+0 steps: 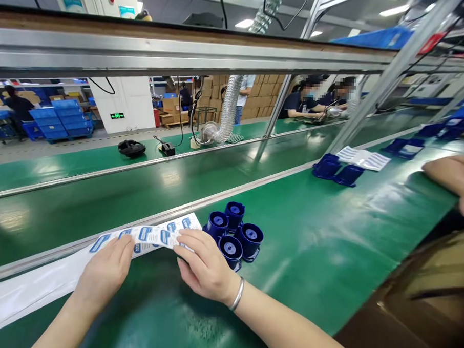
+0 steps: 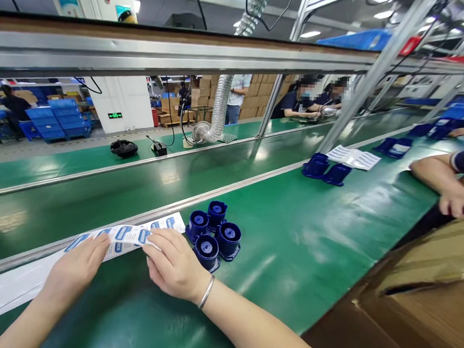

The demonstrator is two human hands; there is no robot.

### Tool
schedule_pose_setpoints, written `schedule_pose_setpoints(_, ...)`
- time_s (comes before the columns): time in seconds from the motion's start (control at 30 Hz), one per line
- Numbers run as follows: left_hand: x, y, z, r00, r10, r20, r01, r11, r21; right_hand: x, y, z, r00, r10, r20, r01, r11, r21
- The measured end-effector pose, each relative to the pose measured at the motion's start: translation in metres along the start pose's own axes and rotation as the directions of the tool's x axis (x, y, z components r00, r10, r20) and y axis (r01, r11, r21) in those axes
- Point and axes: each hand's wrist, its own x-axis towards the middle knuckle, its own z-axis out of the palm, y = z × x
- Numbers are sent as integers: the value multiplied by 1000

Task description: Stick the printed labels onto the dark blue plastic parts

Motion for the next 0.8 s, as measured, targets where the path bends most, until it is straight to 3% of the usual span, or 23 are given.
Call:
schedule_pose_setpoints(0.1,-28,38,-33,998,61,-20,-62,998,-31,7,-8,-16,997,68,-31,-67,996,53)
schedule_pose_setpoints(0.17,-43,75,-51,996,79,38,-77,995,-65,5,-8,-21,977,199,82,-207,972,112)
schedule_pose_setpoints(0.23,-50,108,-63,985,64,158,-46,993,-111,-3,-5,-18,896,300,327,-360,923,140)
schedule_pose_setpoints(0.3,-53,126,-67,959,1,284,49,985,-168,-15,-4,-11,756,281,591,-422,900,111)
schedule_pose_setpoints(0.37,-57,128,-66,918,-107,381,193,962,-193,-27,-9,-6,631,226,742,-380,924,42)
schedule_pose_setpoints(0.47,-64,119,-62,816,-280,506,417,891,-180,-41,-23,-5,553,220,803,-260,962,-85)
schedule_pose_setpoints(0.57,-70,117,-56,731,-335,594,545,811,-212,-51,-37,-8,538,240,808,-167,970,-177)
schedule_pose_setpoints(0.67,-73,121,-51,704,-328,630,579,778,-242,-57,-44,-10,537,239,809,-130,971,-201)
schedule_pose_setpoints(0.8,-73,122,-48,689,-309,655,581,775,-246,-59,-47,-11,539,246,805,-204,966,-159)
